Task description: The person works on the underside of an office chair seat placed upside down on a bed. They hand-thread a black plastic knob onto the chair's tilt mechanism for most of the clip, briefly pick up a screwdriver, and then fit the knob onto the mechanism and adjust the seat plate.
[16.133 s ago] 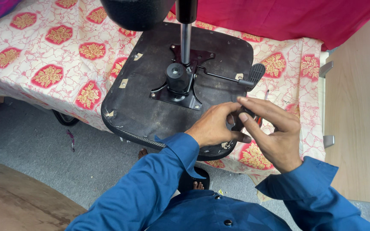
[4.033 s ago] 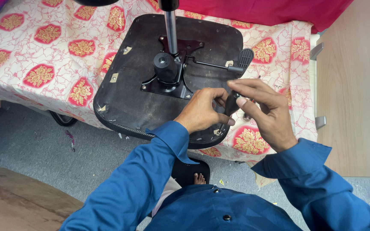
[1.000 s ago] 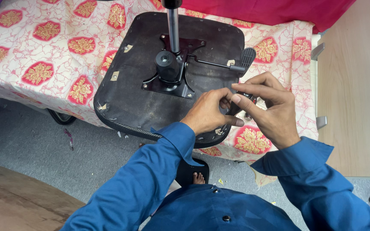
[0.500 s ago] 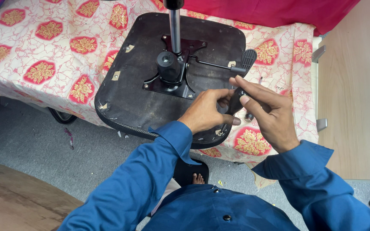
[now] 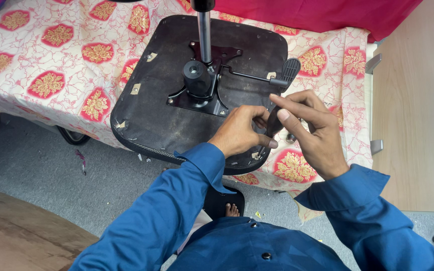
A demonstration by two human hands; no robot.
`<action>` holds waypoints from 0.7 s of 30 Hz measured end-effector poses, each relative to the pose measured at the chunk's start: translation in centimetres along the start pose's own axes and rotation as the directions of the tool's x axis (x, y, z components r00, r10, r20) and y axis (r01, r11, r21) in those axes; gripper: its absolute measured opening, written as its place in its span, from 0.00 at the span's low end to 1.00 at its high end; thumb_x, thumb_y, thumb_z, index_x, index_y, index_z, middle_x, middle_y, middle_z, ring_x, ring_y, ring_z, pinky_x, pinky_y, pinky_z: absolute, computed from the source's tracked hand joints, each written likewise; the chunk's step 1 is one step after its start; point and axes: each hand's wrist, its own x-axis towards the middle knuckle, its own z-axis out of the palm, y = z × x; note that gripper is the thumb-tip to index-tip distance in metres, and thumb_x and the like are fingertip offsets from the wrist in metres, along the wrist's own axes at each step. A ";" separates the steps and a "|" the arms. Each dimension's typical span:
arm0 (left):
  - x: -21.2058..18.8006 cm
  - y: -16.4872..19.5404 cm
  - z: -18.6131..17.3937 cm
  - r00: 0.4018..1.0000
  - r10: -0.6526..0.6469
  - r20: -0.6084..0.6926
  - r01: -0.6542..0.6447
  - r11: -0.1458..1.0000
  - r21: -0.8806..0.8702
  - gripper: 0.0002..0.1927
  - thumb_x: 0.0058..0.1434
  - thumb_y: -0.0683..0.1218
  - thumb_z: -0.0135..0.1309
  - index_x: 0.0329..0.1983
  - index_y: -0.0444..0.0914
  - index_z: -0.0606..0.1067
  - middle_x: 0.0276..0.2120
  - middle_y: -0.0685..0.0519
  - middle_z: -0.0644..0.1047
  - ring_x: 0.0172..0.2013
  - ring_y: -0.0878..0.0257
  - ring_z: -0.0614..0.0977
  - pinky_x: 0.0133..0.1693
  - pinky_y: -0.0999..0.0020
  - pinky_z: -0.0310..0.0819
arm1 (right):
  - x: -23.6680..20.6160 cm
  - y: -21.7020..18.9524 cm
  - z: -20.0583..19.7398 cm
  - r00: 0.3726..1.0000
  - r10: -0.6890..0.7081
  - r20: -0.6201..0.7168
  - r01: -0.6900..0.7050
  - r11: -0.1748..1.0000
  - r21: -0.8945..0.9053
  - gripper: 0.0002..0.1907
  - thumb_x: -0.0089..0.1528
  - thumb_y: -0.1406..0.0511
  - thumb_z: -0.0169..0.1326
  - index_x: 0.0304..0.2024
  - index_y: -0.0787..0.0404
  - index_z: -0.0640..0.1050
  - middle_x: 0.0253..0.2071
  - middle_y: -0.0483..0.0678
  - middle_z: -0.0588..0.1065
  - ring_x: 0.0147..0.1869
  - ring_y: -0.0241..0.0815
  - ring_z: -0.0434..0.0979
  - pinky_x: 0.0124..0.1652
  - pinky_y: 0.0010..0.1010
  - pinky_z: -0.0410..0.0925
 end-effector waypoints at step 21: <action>0.4 -0.2 0.2 0.998 0.025 0.051 -0.026 1.000 0.015 0.23 0.38 0.49 0.74 0.38 0.36 0.82 0.34 0.53 0.83 0.39 0.61 0.84 0.46 0.64 0.77 | 0.0 0.1 -0.9 0.996 -0.084 0.008 0.083 0.996 0.026 0.17 0.67 0.72 0.52 0.59 0.61 0.79 0.54 0.48 0.74 0.56 0.35 0.74 0.51 0.23 0.68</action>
